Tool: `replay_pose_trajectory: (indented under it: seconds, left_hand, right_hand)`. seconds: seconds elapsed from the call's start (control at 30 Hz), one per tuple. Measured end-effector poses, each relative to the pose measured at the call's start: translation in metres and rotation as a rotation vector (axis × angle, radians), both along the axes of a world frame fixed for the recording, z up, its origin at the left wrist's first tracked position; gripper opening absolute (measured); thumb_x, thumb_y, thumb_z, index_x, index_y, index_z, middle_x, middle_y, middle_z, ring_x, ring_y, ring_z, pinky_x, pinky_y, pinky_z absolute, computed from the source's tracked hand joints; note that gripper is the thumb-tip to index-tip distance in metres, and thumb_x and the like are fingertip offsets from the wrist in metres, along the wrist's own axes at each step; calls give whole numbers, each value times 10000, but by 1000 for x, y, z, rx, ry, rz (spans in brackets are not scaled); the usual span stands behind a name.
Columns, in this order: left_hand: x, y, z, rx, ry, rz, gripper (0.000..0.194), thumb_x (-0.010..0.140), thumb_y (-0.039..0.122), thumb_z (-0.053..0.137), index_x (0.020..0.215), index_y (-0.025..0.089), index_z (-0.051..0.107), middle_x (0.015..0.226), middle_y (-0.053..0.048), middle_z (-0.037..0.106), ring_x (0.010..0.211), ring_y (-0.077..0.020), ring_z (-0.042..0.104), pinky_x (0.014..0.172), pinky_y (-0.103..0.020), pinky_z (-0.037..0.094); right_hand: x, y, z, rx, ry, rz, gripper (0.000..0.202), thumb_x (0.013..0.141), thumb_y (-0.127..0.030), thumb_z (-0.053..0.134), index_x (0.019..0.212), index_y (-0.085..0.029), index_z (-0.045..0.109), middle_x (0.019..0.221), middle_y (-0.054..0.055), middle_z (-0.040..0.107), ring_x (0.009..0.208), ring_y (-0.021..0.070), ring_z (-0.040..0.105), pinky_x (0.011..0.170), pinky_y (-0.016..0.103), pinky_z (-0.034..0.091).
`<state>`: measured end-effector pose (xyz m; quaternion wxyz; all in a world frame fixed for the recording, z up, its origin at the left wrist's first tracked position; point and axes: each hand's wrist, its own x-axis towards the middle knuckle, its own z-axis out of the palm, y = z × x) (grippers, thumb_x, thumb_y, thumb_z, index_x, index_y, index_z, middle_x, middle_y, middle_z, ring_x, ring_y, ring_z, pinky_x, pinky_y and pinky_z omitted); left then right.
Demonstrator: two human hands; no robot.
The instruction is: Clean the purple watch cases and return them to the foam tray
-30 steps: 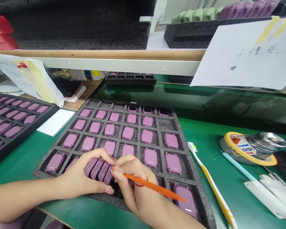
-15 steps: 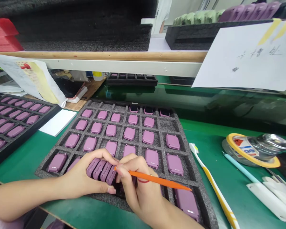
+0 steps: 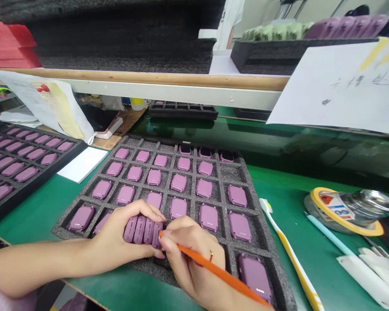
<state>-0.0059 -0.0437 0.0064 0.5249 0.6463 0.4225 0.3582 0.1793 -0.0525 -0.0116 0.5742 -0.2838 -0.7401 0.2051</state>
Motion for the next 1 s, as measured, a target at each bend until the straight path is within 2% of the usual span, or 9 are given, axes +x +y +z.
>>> replay_pose_trajectory:
  seconds: [0.13, 0.23, 0.33, 0.43, 0.5, 0.63, 0.77, 0.9, 1.0]
  left_hand:
    - [-1, 1, -2, 46, 14, 3, 341, 688, 163, 847, 949, 220, 635, 993, -13, 718, 1016, -232, 686, 929, -364, 510]
    - [-2, 1, -3, 39, 16, 3, 336, 704, 154, 834, 956, 231, 626, 991, -1, 713, 997, -218, 684, 905, -348, 514]
    - [-2, 0, -3, 17, 9, -22, 334, 711, 140, 821, 955, 231, 611, 1006, 2, 713, 987, -214, 690, 897, -344, 517]
    - [-2, 0, -3, 1, 7, -38, 343, 707, 140, 820, 960, 227, 605, 1037, -7, 716, 979, -219, 696, 886, -347, 520]
    - [-2, 1, -3, 0, 16, -40, 343, 705, 145, 821, 960, 227, 608, 1036, -8, 717, 967, -218, 698, 870, -342, 520]
    - [-3, 1, -3, -2, 26, -47, 319, 714, 151, 809, 954, 230, 614, 1043, -7, 713, 977, -221, 695, 865, -335, 516]
    - [-3, 0, -2, -17, 24, -48, 330, 709, 149, 811, 962, 232, 616, 1041, -4, 716, 952, -212, 697, 839, -322, 518]
    - [-3, 0, -1, -21, 23, -43, 333, 707, 149, 810, 963, 235, 615, 1037, 1, 721, 947, -210, 696, 828, -318, 520]
    - [-3, 1, -1, -31, 23, -44, 332, 711, 169, 815, 966, 234, 613, 1039, -2, 724, 936, -212, 698, 818, -320, 522]
  right_hand:
    - [3, -1, 3, 174, -243, -89, 57, 975, -188, 562, 926, -216, 562, 696, -2, 657, 500, 109, 610, 454, 210, 500]
    - [5, -3, 6, 296, -403, -91, 110, 967, -147, 558, 878, -211, 563, 695, 0, 676, 546, 124, 644, 508, 227, 526]
    - [6, -4, 5, 337, -465, -81, 103, 952, -108, 550, 907, -197, 578, 711, 11, 676, 585, 127, 661, 518, 216, 534]
    - [5, -3, 2, 381, -463, -152, 95, 952, -97, 540, 954, -180, 587, 716, 22, 668, 561, 115, 629, 476, 201, 510]
    - [4, -3, 2, 387, -450, -152, 104, 971, -103, 509, 937, -186, 563, 706, 22, 656, 557, 110, 623, 476, 196, 510]
    - [6, -3, 6, 341, -504, -65, 154, 1008, -115, 435, 902, -209, 495, 672, 10, 636, 584, 119, 662, 532, 205, 552]
    - [9, -5, 7, 355, -539, -103, 125, 1004, -111, 453, 926, -198, 496, 685, 23, 644, 580, 119, 674, 517, 190, 554]
    - [9, -5, 6, 339, -534, -82, 130, 1001, -112, 452, 924, -199, 509, 707, 24, 655, 613, 130, 692, 531, 195, 569]
    - [8, -4, 2, 322, -513, -128, 133, 998, -129, 466, 907, -197, 536, 703, 23, 651, 564, 127, 664, 470, 197, 533]
